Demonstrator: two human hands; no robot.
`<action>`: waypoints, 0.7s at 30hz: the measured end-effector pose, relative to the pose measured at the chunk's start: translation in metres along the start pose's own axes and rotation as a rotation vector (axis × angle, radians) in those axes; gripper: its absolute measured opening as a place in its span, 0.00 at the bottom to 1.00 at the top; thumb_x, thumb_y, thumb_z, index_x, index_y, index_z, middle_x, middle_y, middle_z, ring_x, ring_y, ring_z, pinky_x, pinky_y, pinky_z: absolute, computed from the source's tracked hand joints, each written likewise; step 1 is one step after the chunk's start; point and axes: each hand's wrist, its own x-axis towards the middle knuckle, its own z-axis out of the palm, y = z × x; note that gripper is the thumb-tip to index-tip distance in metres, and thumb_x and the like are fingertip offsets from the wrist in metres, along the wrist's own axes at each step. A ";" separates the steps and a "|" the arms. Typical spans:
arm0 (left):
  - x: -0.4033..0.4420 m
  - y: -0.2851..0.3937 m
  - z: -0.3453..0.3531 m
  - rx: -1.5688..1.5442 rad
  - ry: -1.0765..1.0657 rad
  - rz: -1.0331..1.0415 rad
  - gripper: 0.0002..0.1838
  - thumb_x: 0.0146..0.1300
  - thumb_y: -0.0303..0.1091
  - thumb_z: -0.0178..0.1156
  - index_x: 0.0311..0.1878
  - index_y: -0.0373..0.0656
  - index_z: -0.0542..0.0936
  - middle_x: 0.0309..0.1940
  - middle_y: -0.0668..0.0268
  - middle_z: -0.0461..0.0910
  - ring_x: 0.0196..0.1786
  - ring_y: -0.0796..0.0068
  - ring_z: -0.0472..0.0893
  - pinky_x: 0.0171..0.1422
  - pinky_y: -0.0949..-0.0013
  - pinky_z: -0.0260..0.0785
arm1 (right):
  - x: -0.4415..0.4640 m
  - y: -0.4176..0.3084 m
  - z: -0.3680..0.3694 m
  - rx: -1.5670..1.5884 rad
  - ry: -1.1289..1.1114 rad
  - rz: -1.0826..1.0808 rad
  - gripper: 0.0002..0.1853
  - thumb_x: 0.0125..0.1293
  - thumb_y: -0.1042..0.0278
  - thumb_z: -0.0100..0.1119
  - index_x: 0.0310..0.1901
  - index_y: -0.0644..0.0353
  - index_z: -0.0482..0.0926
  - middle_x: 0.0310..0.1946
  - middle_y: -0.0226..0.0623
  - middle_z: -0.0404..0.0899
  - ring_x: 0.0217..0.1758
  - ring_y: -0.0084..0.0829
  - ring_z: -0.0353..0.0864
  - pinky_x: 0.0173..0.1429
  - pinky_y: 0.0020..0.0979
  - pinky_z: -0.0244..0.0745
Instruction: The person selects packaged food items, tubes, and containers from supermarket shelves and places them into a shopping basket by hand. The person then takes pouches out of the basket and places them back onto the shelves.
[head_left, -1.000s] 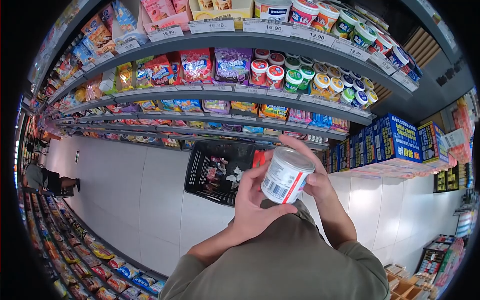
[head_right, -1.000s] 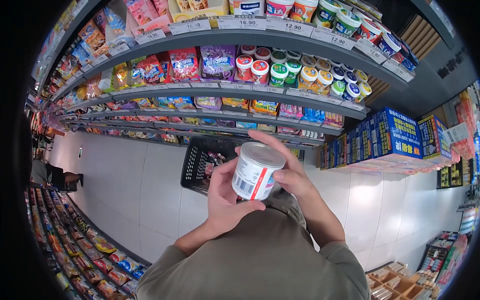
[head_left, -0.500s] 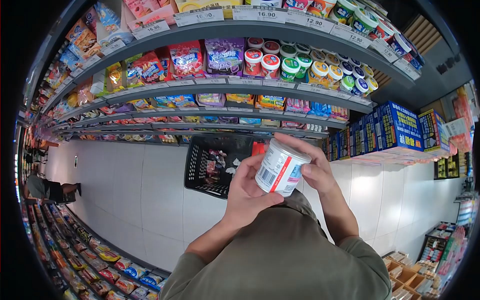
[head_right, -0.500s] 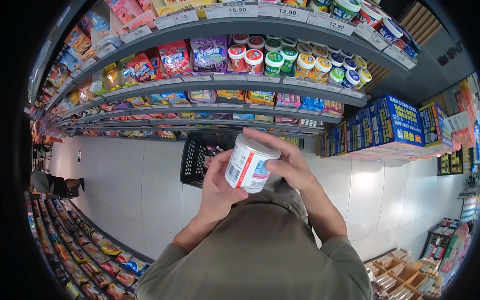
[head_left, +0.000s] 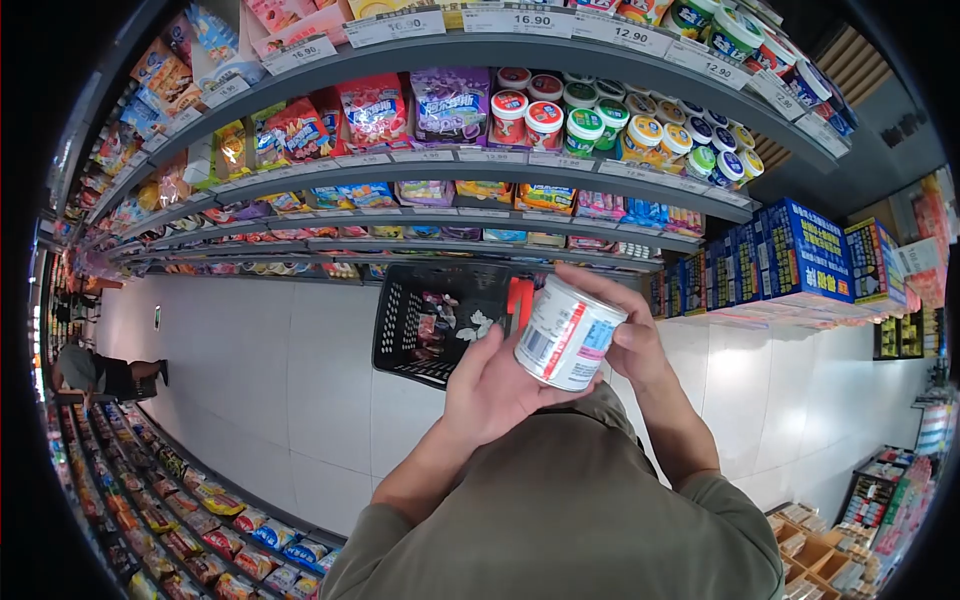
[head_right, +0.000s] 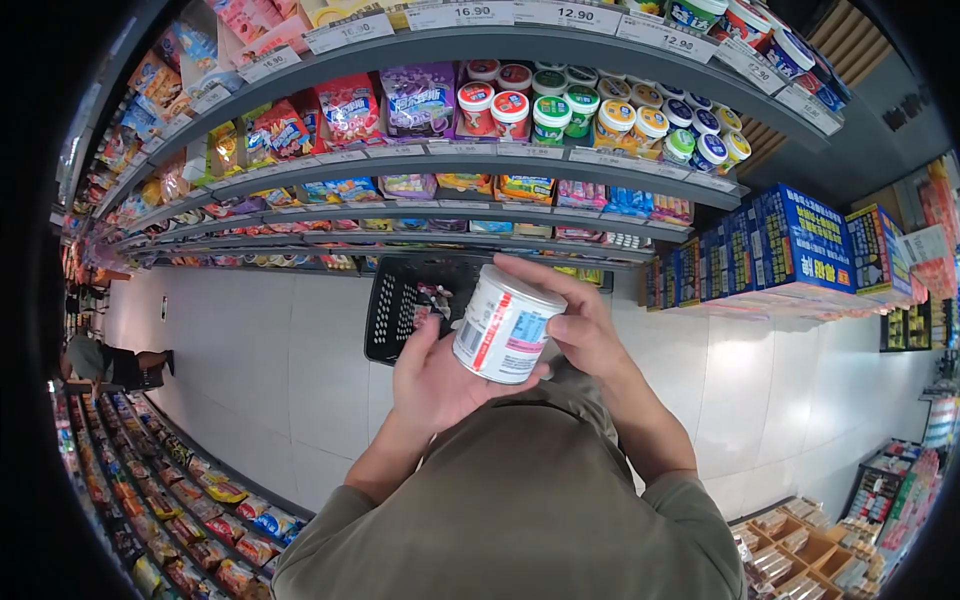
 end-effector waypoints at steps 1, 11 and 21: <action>0.001 0.002 0.001 0.088 -0.038 -0.077 0.46 0.69 0.64 0.48 0.76 0.38 0.50 0.71 0.48 0.63 0.71 0.44 0.67 0.77 0.41 0.54 | 0.001 0.000 0.002 0.081 -0.016 0.020 0.48 0.54 0.45 0.67 0.71 0.69 0.64 0.65 0.50 0.73 0.67 0.39 0.74 0.72 0.37 0.63; 0.003 -0.012 -0.012 0.549 0.067 0.258 0.35 0.59 0.23 0.68 0.67 0.41 0.62 0.63 0.60 0.68 0.68 0.68 0.70 0.73 0.57 0.66 | 0.009 0.002 -0.001 0.214 -0.115 0.102 0.58 0.47 0.43 0.63 0.77 0.65 0.51 0.65 0.63 0.69 0.69 0.50 0.72 0.74 0.43 0.62; 0.004 -0.026 -0.013 0.519 0.109 0.263 0.40 0.50 0.16 0.73 0.66 0.41 0.63 0.66 0.60 0.64 0.69 0.69 0.68 0.70 0.61 0.69 | -0.005 0.003 0.001 0.161 -0.065 0.064 0.56 0.51 0.42 0.66 0.75 0.68 0.52 0.63 0.60 0.72 0.68 0.49 0.73 0.72 0.44 0.65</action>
